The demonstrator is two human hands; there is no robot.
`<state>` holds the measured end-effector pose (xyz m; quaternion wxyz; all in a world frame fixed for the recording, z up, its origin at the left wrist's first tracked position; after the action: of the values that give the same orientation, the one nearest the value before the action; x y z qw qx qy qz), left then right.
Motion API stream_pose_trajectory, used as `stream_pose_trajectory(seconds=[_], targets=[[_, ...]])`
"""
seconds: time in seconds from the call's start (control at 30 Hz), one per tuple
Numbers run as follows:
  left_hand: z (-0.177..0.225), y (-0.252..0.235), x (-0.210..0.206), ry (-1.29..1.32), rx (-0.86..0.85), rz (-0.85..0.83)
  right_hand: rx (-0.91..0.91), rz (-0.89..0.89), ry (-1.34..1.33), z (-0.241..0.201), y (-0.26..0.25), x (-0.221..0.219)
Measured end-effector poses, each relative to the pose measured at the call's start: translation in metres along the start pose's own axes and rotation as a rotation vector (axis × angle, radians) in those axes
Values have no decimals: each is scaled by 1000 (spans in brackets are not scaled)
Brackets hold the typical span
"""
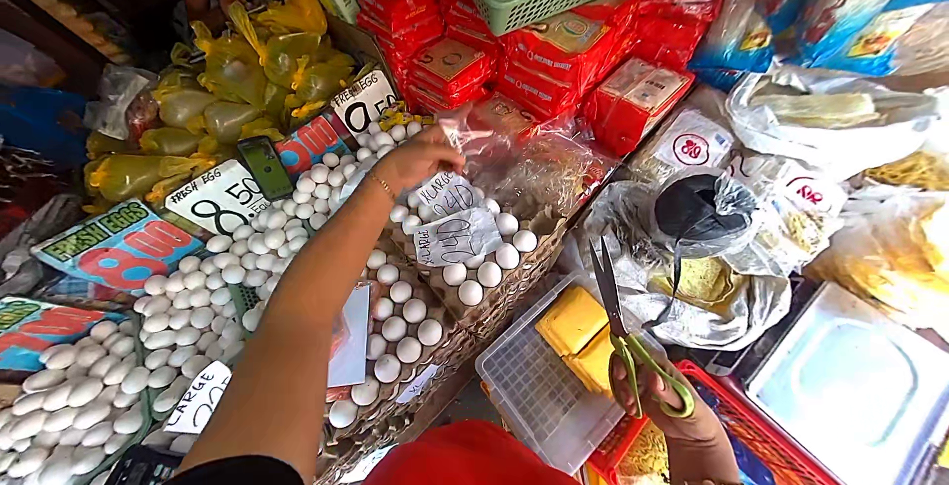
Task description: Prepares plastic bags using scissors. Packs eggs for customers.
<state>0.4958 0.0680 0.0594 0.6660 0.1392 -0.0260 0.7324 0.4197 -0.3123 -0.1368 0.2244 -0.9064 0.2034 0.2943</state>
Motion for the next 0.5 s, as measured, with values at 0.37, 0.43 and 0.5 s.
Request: stream_pose_trajectory(seconds=[0.37, 0.43, 0.5], targets=[[-80, -63, -43, 317, 197, 75, -31, 126, -37, 13, 24, 22], [-99, -59, -43, 400, 281, 135, -43, 134, -44, 15, 23, 22], [-109, -54, -43, 438, 342, 182, -53, 134, -45, 17, 20, 21]])
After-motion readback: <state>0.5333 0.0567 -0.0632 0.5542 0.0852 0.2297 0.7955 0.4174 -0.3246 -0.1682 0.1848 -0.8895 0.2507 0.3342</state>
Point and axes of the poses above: each hand's wrist, its own y-axis away from the middle knuckle, its own x-axis out of the back of the hand, z = x × y, the point moved 9 cm from there along -y, towards the middle knuckle, and after that the axes turned 6 degrees about x, right-handed, at the moved point
